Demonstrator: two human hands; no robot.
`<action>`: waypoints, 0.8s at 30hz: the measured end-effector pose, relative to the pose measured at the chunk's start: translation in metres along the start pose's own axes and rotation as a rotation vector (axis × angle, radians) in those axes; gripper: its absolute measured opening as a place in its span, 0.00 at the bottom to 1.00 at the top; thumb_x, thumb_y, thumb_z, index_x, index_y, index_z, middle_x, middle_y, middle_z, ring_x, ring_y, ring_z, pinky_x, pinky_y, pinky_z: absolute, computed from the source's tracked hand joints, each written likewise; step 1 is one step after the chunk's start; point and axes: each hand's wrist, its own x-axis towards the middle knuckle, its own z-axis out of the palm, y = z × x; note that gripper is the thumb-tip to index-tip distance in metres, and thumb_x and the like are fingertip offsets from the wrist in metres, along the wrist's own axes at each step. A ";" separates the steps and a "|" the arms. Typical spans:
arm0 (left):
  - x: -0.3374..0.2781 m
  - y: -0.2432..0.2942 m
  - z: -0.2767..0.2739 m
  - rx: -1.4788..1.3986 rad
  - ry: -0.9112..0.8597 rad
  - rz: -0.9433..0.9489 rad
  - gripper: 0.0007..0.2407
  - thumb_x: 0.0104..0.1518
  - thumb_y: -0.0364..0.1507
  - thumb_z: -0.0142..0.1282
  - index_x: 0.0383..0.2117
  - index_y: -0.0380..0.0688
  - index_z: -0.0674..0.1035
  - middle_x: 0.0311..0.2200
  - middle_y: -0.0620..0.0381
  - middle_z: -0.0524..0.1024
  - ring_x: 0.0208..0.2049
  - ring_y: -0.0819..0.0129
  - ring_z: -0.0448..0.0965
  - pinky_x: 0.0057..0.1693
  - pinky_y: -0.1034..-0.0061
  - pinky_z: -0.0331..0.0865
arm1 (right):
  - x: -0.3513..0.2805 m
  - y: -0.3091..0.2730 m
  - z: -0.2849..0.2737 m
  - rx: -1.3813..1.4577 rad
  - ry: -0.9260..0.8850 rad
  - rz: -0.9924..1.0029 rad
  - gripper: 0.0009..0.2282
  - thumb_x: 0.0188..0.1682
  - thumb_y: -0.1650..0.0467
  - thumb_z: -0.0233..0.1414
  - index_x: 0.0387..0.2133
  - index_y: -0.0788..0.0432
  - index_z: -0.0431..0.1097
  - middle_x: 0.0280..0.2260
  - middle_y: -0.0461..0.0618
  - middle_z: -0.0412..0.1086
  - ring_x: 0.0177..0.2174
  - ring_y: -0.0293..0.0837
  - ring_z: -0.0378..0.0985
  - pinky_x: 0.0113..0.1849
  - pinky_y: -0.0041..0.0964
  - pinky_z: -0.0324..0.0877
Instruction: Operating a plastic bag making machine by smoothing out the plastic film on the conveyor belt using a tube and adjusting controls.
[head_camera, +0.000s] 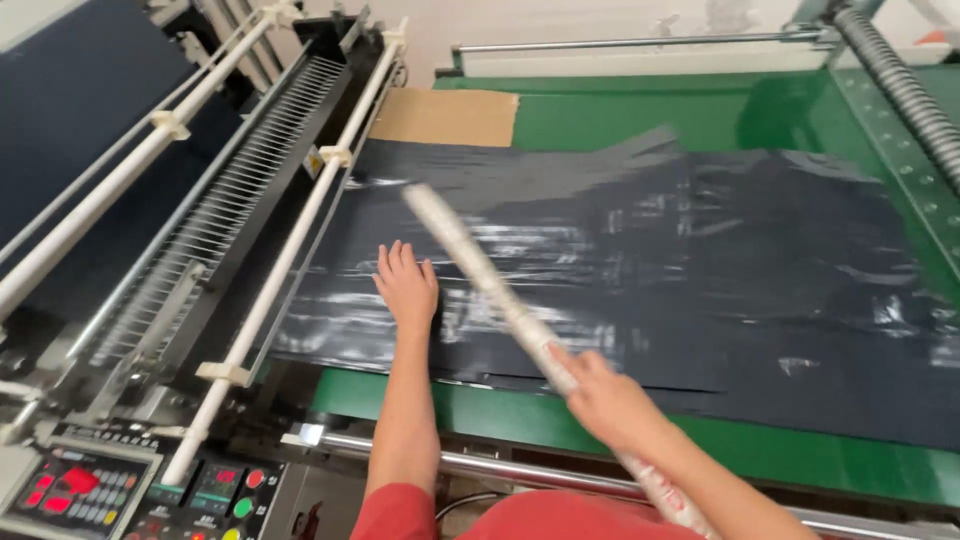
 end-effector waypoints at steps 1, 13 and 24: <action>-0.008 0.000 0.007 0.046 -0.079 0.010 0.19 0.59 0.38 0.52 0.54 0.44 0.73 0.60 0.55 0.69 0.66 0.49 0.58 0.58 0.39 0.60 | 0.002 0.010 -0.007 0.041 -0.027 0.260 0.30 0.47 0.64 0.38 0.67 0.28 0.45 0.59 0.46 0.56 0.42 0.66 0.76 0.47 0.57 0.66; -0.016 0.048 -0.015 -0.026 -1.012 0.068 0.28 0.60 0.51 0.41 0.65 0.58 0.58 0.71 0.60 0.43 0.72 0.46 0.31 0.65 0.29 0.40 | -0.093 0.292 -0.079 0.071 0.361 1.035 0.30 0.50 0.60 0.32 0.71 0.40 0.42 0.58 0.74 0.58 0.54 0.74 0.67 0.53 0.62 0.60; -0.012 0.046 -0.020 -0.037 -1.080 0.012 0.31 0.58 0.50 0.47 0.66 0.57 0.56 0.71 0.60 0.43 0.72 0.46 0.32 0.64 0.27 0.40 | -0.073 0.251 -0.082 0.030 0.363 0.891 0.31 0.48 0.62 0.36 0.71 0.41 0.45 0.55 0.78 0.60 0.52 0.76 0.69 0.53 0.62 0.60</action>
